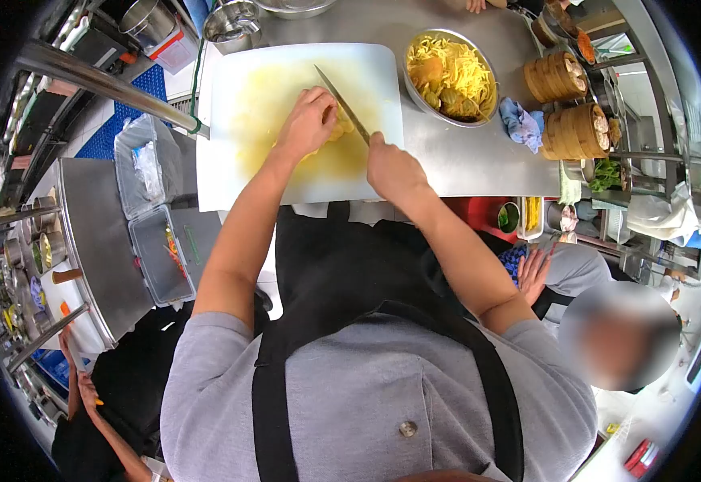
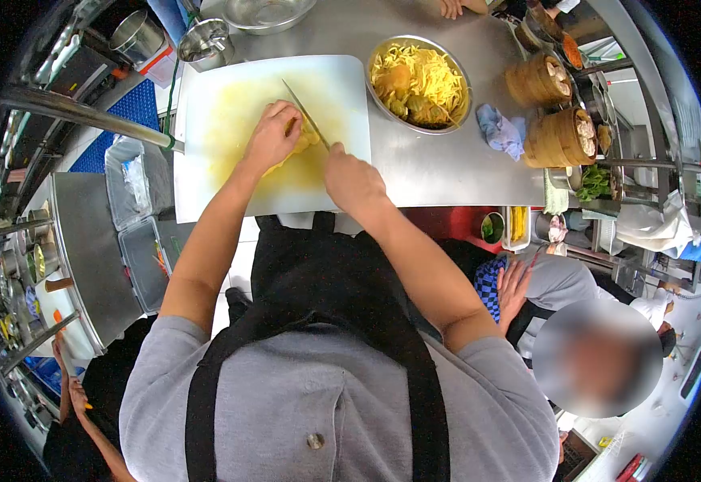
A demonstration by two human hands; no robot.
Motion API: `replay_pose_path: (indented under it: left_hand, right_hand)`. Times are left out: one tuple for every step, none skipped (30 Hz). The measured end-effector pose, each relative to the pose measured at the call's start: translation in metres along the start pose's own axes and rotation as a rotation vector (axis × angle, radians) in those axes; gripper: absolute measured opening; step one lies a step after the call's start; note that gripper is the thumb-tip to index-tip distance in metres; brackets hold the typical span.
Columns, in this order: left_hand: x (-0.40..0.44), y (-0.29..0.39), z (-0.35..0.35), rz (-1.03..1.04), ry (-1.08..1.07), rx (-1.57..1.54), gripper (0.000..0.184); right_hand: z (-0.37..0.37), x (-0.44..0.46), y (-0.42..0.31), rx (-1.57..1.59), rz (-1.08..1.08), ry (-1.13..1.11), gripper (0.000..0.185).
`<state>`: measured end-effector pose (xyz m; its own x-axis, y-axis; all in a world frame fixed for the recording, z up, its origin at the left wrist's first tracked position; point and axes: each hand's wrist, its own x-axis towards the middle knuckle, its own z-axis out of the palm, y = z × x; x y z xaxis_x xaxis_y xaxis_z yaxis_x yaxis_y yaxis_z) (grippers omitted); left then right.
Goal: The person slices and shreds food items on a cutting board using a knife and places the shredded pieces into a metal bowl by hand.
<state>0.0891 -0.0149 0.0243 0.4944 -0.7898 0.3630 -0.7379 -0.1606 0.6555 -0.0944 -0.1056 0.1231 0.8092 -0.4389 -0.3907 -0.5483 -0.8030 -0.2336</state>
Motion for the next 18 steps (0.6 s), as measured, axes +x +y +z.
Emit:
replay_pose_path:
  left_hand:
    - [0.0, 0.0, 0.0, -0.008, 0.005, -0.002, 0.009]
    - [0.0, 0.0, 0.0, 0.001, -0.015, -0.017, 0.008]
    - [0.001, -0.001, -0.001, 0.013, -0.039, -0.031, 0.007]
    - [0.002, -0.003, -0.001, 0.011, -0.035, -0.029, 0.007]
    - [0.002, -0.004, 0.0, 0.002, -0.03, -0.04, 0.008]
    - [0.0, -0.004, 0.002, -0.008, -0.031, -0.055, 0.009]
    - [-0.002, -0.003, 0.003, -0.01, -0.034, -0.058, 0.009]
    - [-0.002, -0.003, 0.003, -0.012, -0.009, -0.02, 0.009]
    - [0.0, -0.004, 0.003, -0.014, 0.018, 0.018, 0.009]
    - [0.002, -0.004, 0.002, -0.012, 0.022, 0.016, 0.009]
    - [0.003, -0.004, 0.002, -0.002, 0.018, 0.005, 0.008]
    - [0.001, -0.005, 0.003, 0.007, 0.011, -0.006, 0.007]
    - [0.0, -0.005, 0.003, 0.009, 0.006, -0.006, 0.007]
    - [-0.001, -0.006, 0.003, -0.002, 0.016, -0.015, 0.008]
    - [0.0, -0.006, 0.004, -0.014, 0.03, -0.023, 0.009]
    - [-0.001, -0.006, 0.004, -0.013, 0.027, -0.024, 0.009]
    - [-0.002, -0.005, 0.005, -0.012, 0.035, -0.02, 0.01]
    - [0.0, -0.005, 0.004, -0.008, 0.047, -0.013, 0.01]
  right_hand:
    - [0.008, 0.003, 0.002, -0.007, -0.005, -0.005, 0.015]
    - [0.024, 0.009, 0.005, -0.024, 0.011, 0.011, 0.016]
    - [0.026, 0.012, 0.001, -0.039, 0.029, 0.03, 0.017]
    - [0.023, 0.018, 0.0, -0.04, 0.024, 0.031, 0.017]
    - [0.02, 0.025, 0.0, -0.044, -0.008, 0.045, 0.018]
    - [0.013, 0.025, -0.003, -0.045, -0.035, 0.053, 0.019]
    - [0.006, 0.017, -0.005, -0.044, -0.032, 0.051, 0.019]
    - [-0.003, 0.006, -0.006, -0.055, -0.023, 0.023, 0.019]
    - [-0.007, -0.002, -0.008, -0.067, -0.014, -0.004, 0.019]
    - [0.001, -0.003, -0.006, -0.071, -0.014, -0.002, 0.019]
    - [0.017, -0.002, -0.002, -0.064, 0.012, -0.015, 0.018]
    - [0.023, -0.004, -0.003, -0.053, 0.039, -0.03, 0.018]
    - [0.027, 0.0, -0.003, -0.049, 0.042, -0.03, 0.018]
    - [0.027, 0.009, -0.003, -0.015, 0.015, 0.018, 0.019]
    - [0.025, 0.015, -0.003, 0.015, -0.018, 0.067, 0.019]
    - [0.016, 0.012, -0.006, 0.016, -0.015, 0.066, 0.019]
    - [0.004, 0.008, -0.009, 0.002, -0.031, 0.042, 0.02]
    - [-0.005, 0.007, -0.011, -0.015, -0.051, 0.022, 0.021]
